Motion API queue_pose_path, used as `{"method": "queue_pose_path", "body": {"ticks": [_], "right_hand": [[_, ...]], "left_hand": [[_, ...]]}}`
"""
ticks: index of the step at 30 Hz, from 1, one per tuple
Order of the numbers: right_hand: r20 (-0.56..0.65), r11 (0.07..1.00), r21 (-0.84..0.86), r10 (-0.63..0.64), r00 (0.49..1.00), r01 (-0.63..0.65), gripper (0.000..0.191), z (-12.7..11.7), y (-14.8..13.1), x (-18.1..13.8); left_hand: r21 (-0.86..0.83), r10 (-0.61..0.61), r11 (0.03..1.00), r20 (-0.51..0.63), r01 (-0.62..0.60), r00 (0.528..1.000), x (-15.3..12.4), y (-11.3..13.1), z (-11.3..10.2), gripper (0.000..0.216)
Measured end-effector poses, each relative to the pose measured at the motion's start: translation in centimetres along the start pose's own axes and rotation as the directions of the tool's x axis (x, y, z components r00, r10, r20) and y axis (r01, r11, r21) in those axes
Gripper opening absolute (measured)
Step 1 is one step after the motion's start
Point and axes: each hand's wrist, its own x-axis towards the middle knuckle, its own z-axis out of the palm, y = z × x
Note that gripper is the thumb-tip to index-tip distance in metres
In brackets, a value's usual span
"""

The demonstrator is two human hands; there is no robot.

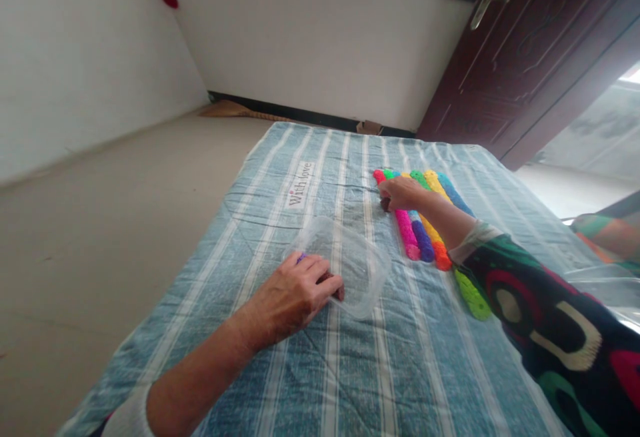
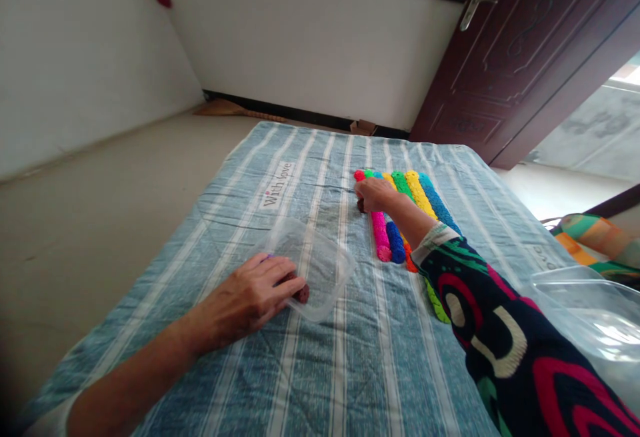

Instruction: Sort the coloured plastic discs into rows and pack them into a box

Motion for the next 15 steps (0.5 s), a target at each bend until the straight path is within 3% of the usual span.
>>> {"method": "queue_pose_path", "body": {"ticks": [8,15], "right_hand": [[-0.012,0.992,0.035,-0.118,0.993,0.119,0.021,-0.08,0.22,-0.12],[-0.061,0.989,0.088,-0.115,0.992,0.12,0.012,-0.41,0.26,-0.37]], "left_hand": [[0.0,-0.001,1.0,-0.005,0.001,1.0,0.12,0.1,-0.24,0.014],[0.011,0.009,1.0,-0.032,-0.009,0.999,0.09,0.09,-0.21,0.013]]}}
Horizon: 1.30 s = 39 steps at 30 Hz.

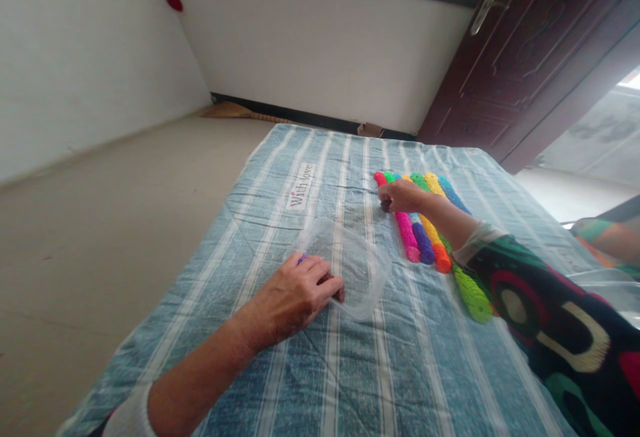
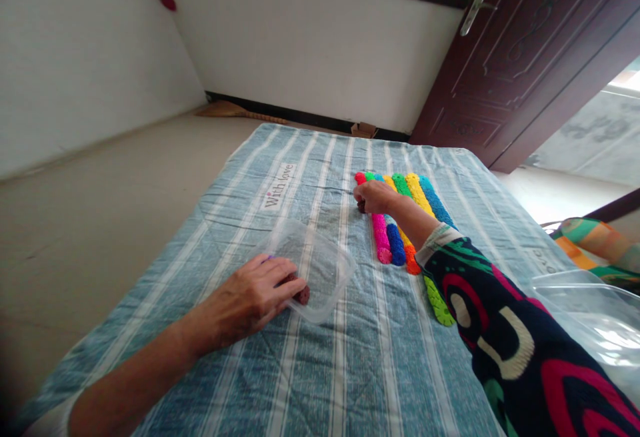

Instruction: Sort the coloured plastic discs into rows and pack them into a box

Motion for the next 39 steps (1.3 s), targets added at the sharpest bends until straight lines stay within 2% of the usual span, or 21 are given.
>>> {"method": "queue_pose_path", "body": {"ticks": [4,6,8,10,13,17,22,30,35,39], "right_hand": [[-0.024,0.992,0.102,-0.07,0.997,0.072,0.011,-2.2,-2.0,-2.3],[-0.053,0.938,0.279,-0.198,0.979,0.205,0.007,-3.4,-4.1,-4.3],[-0.068,0.857,0.388,-0.341,0.938,0.34,0.004,-4.0,-6.5,-6.3],[-0.048,0.766,0.458,-0.486,0.872,0.452,0.009,-3.7,-8.7,-7.9],[0.001,0.708,0.511,-0.567,0.824,0.487,0.018,-2.1,-10.9,-8.7],[0.06,0.672,0.602,-0.576,0.815,0.431,0.036,-0.1,-12.1,-8.3],[0.114,0.647,0.673,-0.57,0.814,0.358,0.035,0.1,-12.8,-8.1],[0.04,0.694,0.59,-0.536,0.843,0.413,0.032,1.1,-12.8,-8.4],[-0.007,0.639,0.646,-0.543,0.84,0.418,0.033,1.8,-12.9,-8.6],[0.008,0.676,0.647,-0.469,0.883,0.353,0.03,1.7,-13.1,-8.9]], "left_hand": [[-0.002,-0.001,1.0,0.018,0.001,1.0,0.0,0.2,-0.4,0.012],[-0.003,-0.004,1.0,0.029,0.004,1.0,0.0,0.3,-0.4,0.013],[-0.003,-0.014,1.0,0.048,0.015,0.999,-0.1,0.3,-0.3,0.014],[-0.003,-0.022,1.0,0.058,0.023,0.998,-0.1,0.3,-0.1,0.016],[0.022,-0.02,1.0,0.055,0.019,0.998,-0.1,0.3,0.0,0.016],[0.077,-0.007,0.997,0.051,0.003,0.999,0.0,0.3,0.1,0.017],[0.084,0.004,0.996,0.026,-0.006,1.0,-0.1,0.2,0.4,0.016],[0.039,-0.012,0.999,0.022,0.011,1.0,-0.2,0.3,0.6,0.017],[-0.001,-0.006,1.0,0.006,0.006,1.0,-0.2,0.2,0.5,0.017],[0.004,0.004,1.0,0.02,-0.004,1.0,-0.2,0.1,0.5,0.016]]}}
